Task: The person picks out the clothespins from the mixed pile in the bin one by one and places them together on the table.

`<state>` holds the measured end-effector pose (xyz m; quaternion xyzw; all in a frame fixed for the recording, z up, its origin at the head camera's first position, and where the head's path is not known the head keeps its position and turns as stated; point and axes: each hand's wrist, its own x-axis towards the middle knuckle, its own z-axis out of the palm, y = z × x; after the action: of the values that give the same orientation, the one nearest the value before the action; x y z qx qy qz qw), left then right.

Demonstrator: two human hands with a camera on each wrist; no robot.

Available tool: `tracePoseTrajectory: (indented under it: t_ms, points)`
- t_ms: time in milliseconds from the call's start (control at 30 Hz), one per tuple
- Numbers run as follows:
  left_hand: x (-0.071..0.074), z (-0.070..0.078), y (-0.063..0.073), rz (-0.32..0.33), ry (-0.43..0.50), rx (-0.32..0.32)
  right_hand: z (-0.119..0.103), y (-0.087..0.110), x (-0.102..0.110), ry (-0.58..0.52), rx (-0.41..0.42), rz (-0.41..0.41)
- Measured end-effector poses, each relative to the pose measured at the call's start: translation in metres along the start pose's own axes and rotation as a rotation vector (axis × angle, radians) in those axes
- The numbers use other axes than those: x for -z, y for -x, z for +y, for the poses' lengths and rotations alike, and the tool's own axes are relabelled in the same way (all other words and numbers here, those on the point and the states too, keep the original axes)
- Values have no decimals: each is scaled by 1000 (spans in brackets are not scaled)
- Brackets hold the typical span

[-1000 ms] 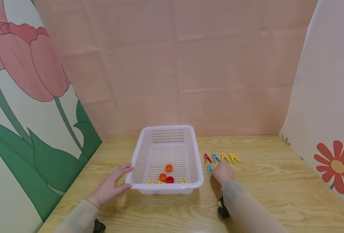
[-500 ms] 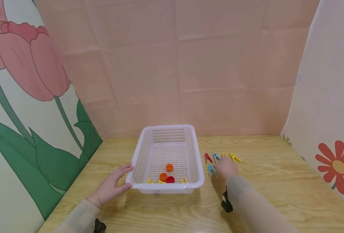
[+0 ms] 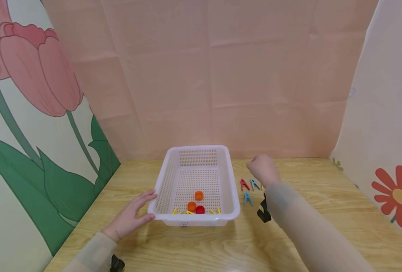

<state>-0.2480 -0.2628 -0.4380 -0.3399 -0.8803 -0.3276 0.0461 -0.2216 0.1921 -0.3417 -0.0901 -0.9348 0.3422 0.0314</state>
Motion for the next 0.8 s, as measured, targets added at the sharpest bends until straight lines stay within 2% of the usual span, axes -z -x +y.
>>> tracePoseTrajectory:
  t_ms: [67, 200, 433, 633, 800]
  points:
    - [-1, 0, -1, 2, -4, 1, -20, -7, 3, 52, -13, 26]
    - [-2, -1, -3, 1, -12, 4, -47, -15, 8, 80, 49, 70]
    - [-4, 0, -6, 2, -20, 29, -87, -36, -8, 85, 109, 149]
    - [-6, 2, -10, -9, -23, 52, -108, -54, -28, 59, 177, 165]
    - [-8, 4, -12, 0, -31, 42, -113, -69, -50, 17, 211, 153]
